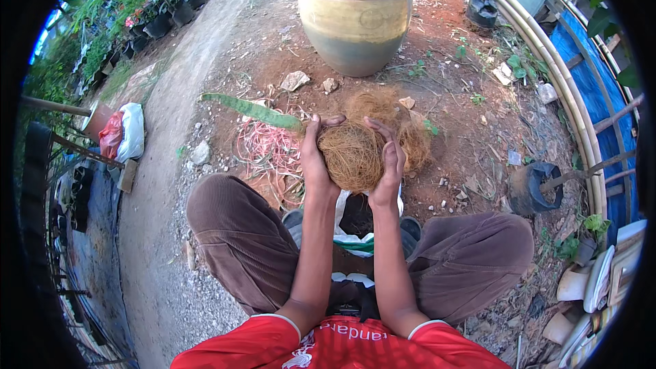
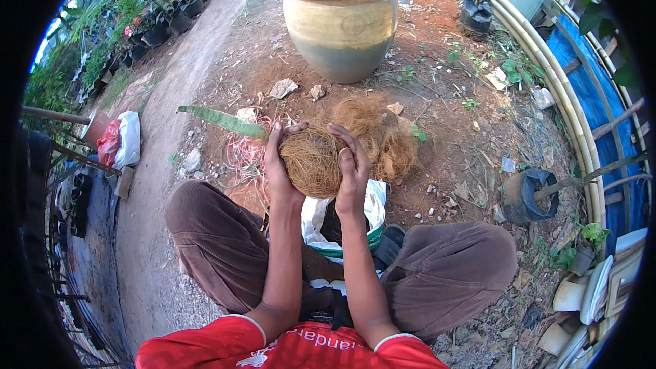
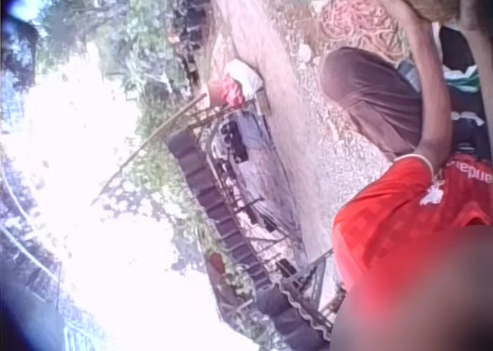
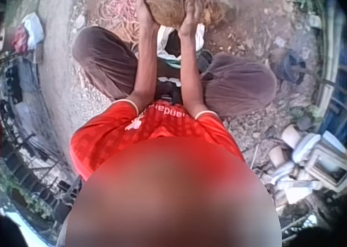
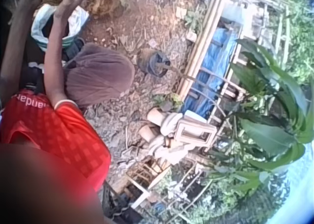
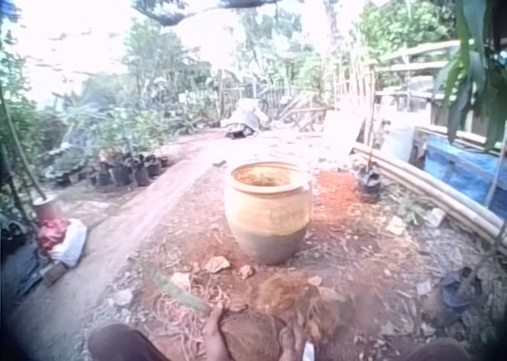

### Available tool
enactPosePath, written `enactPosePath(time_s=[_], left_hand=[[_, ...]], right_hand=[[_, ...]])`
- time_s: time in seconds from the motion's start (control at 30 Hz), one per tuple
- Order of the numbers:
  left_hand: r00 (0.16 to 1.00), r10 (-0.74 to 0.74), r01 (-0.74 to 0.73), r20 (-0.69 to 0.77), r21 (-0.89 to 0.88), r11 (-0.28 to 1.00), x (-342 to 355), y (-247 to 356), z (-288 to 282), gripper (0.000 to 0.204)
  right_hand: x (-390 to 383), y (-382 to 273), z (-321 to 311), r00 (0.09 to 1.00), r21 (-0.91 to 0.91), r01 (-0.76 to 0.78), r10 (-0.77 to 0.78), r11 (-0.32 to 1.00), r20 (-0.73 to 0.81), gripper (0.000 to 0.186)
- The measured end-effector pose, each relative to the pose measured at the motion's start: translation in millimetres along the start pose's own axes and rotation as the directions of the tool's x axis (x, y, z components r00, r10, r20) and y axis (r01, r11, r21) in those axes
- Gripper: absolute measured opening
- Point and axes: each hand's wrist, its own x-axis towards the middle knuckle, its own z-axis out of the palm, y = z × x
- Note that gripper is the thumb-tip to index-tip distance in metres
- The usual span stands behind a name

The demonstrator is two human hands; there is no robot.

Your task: The person sits cross-legged and holds a plant with a fibrous root ball, repeatedly compressing and shaping the root mass with both hands. The person rotates the root ball and adjusts the fibrous material around the base of the plant throughout the clip.

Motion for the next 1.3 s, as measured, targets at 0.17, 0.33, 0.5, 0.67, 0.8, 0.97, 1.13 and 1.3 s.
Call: enactPosePath(time_s=[0.17, 0.33, 0.5, 0.67, 0.8, 0.97, 1.13, 1.3], left_hand=[[0.974, 0.165, -0.194, 0.158, 0.192, 0.962, -9, -12, 10, 0.044], [0.973, 0.118, -0.169, 0.197, 0.264, 0.950, -1, -5, 3, 0.047], [0.997, -0.005, 0.012, -0.074, 0.088, 0.996, -3, -3, 4, 0.049], [0.993, 0.104, -0.113, 0.049, 0.217, 0.970, -5, -6, 6, 0.051], [0.878, 0.259, -0.417, 0.402, 0.380, 0.825, -1, 2, 0, 0.048], [0.997, 0.066, -0.074, 0.044, 0.190, 0.979, -3, 7, 2, 0.045], [1.000, 0.010, -0.009, -0.004, 0.146, 0.989, -7, 10, 5, 0.042], [0.941, 0.071, -0.142, 0.330, 0.197, 0.970, -6, 6, 2, 0.041]], right_hand=[[-4, -4, -9, 0.950, 0.381, -0.218, 0.285, 0.898, -0.129, 0.053], [-2, -9, -6, 0.886, 0.526, -0.357, 0.458, 0.772, -0.071, 0.060], [-6, -12, 8, 0.997, -0.125, 0.057, -0.063, 0.991, -0.049, 0.046], [-4, -15, 2, 0.978, 0.120, -0.148, 0.163, 0.982, -0.132, 0.035], [-2, -14, -5, 0.898, 0.473, -0.357, 0.435, 0.805, -0.063, 0.038], [-8, -8, 10, 0.988, 0.190, -0.111, 0.130, 0.975, -0.087, 0.050], [-5, -3, 5, 0.995, 0.007, -0.077, 0.077, 0.997, -0.056, 0.050], [1, -5, -7, 0.866, 0.520, -0.420, 0.501, 0.744, -0.018, 0.052]])
